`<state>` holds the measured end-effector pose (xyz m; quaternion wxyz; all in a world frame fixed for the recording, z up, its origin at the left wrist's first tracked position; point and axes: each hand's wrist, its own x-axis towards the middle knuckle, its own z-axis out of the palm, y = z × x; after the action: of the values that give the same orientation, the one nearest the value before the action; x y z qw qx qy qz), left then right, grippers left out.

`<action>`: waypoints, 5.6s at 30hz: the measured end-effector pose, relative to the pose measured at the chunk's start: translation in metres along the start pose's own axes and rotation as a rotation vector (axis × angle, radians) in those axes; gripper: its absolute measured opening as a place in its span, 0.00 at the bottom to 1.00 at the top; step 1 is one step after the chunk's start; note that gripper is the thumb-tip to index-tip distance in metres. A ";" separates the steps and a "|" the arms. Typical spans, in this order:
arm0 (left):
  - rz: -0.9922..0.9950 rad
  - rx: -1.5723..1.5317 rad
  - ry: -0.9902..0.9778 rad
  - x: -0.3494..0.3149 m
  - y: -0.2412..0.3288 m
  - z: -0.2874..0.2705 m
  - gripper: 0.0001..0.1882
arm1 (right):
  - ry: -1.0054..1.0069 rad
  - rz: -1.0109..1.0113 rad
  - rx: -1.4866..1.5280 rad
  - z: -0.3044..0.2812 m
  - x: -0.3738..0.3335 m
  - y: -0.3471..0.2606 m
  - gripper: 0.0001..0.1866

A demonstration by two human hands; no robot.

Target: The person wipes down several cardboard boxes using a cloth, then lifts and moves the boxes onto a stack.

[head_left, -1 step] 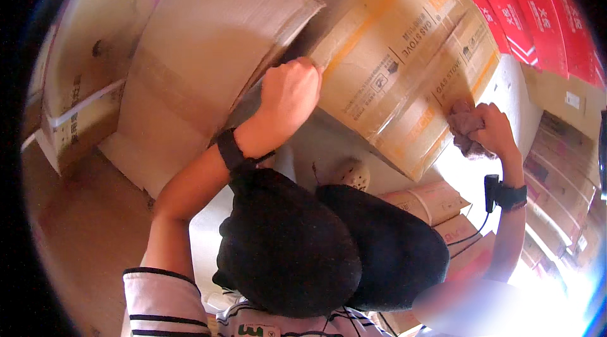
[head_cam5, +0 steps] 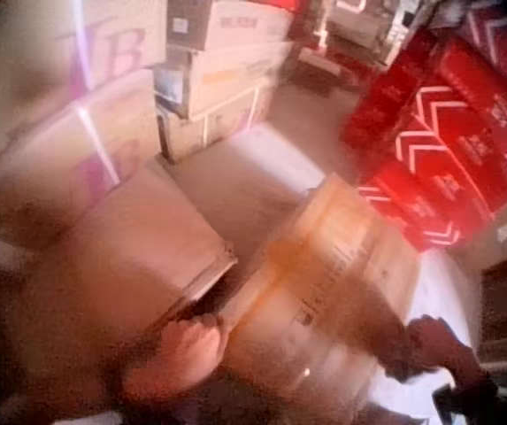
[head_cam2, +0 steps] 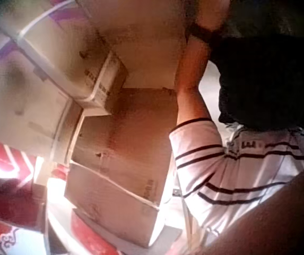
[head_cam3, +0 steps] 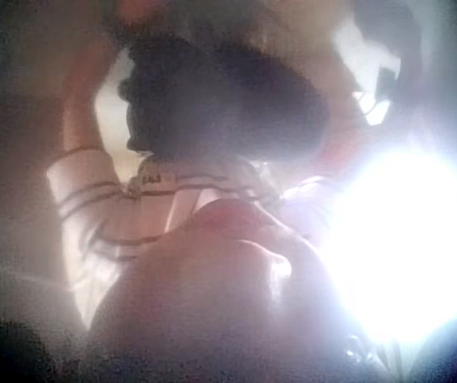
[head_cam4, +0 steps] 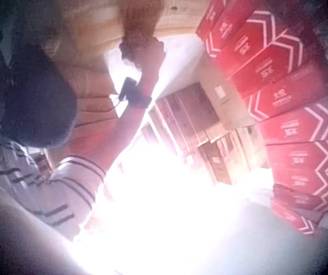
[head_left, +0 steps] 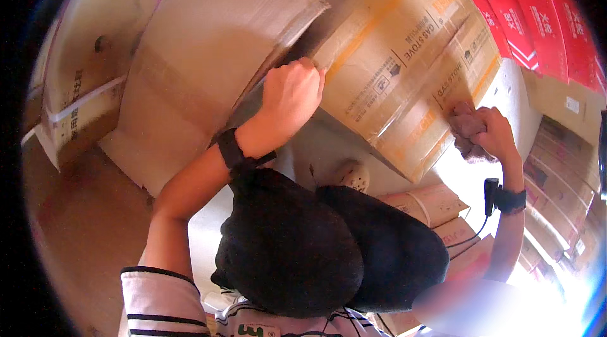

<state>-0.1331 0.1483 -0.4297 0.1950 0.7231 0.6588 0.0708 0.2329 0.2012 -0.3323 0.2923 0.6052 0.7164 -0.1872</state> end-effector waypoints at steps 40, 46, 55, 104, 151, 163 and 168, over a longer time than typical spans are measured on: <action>0.158 -0.699 0.154 0.053 0.039 0.058 0.22 | 0.617 -0.249 -0.630 -0.058 0.217 -0.180 0.29; 0.134 -0.912 0.186 0.133 0.049 0.063 0.35 | 0.647 -0.586 -0.599 -0.047 0.259 -0.129 0.20; 0.042 -1.351 -0.184 0.150 0.032 0.142 0.29 | 0.504 -0.614 -0.624 -0.023 0.216 -0.160 0.15; 1.199 -0.179 -0.285 -0.043 0.033 0.109 0.17 | 0.758 0.690 1.610 0.162 -0.024 0.185 0.10; 0.554 -0.471 0.738 -0.099 0.059 0.047 0.32 | 0.836 -0.995 0.127 0.077 -0.081 -0.104 0.14; 0.363 -0.279 0.351 -0.112 0.033 0.137 0.15 | 0.838 -1.124 -0.469 0.173 -0.015 -0.170 0.08; 0.608 -0.170 0.321 -0.107 0.062 0.140 0.09 | 0.789 -1.159 -0.538 0.197 -0.024 -0.122 0.10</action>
<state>-0.0386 0.0137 -0.5182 0.1183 0.8470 0.4275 0.2929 0.1536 0.0367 -0.4771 0.0062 0.0608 0.9930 0.1012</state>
